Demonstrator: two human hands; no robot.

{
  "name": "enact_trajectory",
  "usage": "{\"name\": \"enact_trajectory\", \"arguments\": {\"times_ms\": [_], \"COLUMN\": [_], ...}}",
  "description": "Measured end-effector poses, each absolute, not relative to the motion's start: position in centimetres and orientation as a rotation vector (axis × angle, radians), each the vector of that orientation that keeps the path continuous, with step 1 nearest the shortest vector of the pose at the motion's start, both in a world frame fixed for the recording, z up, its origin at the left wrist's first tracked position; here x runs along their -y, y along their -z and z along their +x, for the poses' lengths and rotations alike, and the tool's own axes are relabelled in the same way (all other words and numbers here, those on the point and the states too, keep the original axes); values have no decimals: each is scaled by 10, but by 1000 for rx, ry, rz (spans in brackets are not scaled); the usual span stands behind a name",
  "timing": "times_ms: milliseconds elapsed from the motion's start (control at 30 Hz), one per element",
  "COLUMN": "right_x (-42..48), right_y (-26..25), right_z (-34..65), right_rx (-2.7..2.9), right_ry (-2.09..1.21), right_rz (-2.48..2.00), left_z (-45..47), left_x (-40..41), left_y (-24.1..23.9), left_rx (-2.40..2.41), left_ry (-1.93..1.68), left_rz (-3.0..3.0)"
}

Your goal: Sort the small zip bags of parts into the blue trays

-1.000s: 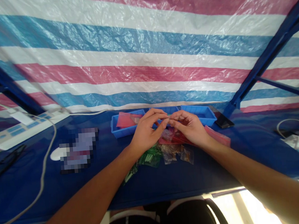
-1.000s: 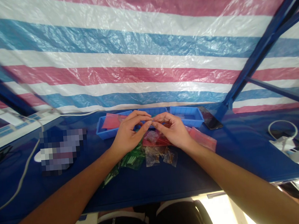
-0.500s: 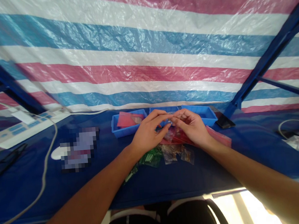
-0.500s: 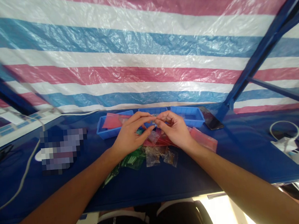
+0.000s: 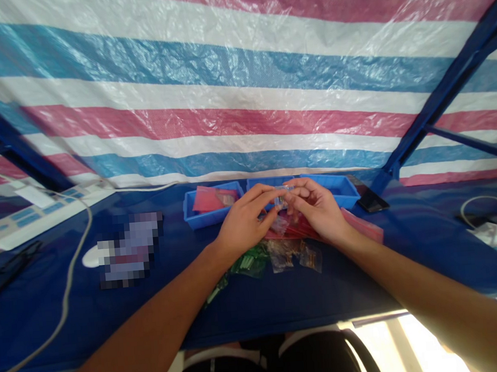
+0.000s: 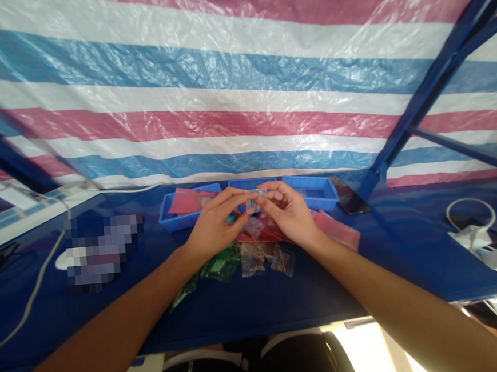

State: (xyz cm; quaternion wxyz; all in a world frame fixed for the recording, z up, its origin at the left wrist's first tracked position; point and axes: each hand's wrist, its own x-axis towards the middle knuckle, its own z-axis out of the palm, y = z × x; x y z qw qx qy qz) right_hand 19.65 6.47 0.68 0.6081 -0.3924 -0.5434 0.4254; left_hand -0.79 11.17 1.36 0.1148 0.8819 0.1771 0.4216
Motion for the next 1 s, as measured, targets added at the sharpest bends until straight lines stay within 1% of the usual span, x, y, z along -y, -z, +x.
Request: {"name": "enact_trajectory", "arguments": {"times_ms": [567,1000], "right_x": [-62,-60], "right_y": [-5,-4], "right_z": [198,198], "right_rx": [1290,1313], "right_ry": [-1018,-1029], "right_rz": [-925,-918], "left_z": [-8,-8], "left_x": [-110,-109], "left_y": [-18,-19], "left_rx": [-455,-508], "left_ry": [-1268,-1193], "left_rz": [2560,2549]}}
